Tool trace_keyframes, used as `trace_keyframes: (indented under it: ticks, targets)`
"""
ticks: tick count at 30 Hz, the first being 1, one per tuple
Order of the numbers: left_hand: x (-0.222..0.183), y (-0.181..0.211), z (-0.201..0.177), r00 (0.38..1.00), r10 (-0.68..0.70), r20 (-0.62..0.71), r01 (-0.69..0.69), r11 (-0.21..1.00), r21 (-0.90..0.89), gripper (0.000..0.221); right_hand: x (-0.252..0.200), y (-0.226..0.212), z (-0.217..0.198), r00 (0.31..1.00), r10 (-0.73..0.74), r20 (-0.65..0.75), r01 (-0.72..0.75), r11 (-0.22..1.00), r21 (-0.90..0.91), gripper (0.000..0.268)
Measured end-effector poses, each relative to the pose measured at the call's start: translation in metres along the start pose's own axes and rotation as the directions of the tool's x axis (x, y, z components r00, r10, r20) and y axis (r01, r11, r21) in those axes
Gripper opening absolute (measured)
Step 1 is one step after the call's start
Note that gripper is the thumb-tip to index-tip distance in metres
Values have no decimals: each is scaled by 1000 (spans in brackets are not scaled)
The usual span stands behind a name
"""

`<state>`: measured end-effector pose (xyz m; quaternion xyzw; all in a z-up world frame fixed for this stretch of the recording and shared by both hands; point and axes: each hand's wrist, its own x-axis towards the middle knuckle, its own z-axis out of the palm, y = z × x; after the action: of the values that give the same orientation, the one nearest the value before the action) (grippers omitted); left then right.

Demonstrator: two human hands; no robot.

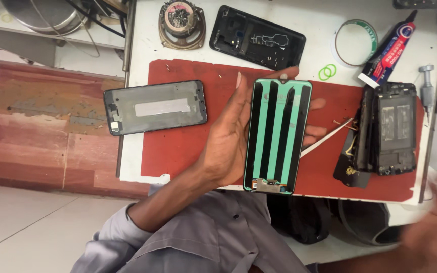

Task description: The person prepares a new mobile phone screen by removing protective film and then aligns and fits the screen into the phone chassis.

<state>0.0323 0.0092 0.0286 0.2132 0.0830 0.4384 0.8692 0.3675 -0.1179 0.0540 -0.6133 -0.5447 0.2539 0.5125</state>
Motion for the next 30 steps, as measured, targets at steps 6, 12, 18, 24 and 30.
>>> trace_keyframes:
  ticks: [6, 12, 18, 24, 30]
  targets:
    - [-11, 17, 0, 994, 107, -6, -107, 993, -45, 71, -8, -4, 153, 794, 411, 448, -604, 456, 653, 54]
    - [-28, 39, -9, 973, 224, -61, -221, 974, 52, 61, -16, -34, 209, 668, 89, 739, -744, 45, 667, 79]
    - [-40, 52, -13, 985, 110, -136, -60, 944, 325, 66, -16, -44, 224, 627, -21, 779, -774, -136, 619, 76]
    - [-50, 55, -15, 987, 153, -40, -108, 841, 531, 67, -19, -35, 221, 688, -162, 707, -726, -165, 668, 82]
    - [-59, 61, -7, 965, 260, 15, -180, 622, 762, 72, -11, -32, 210, 774, -113, 623, -633, -125, 764, 89]
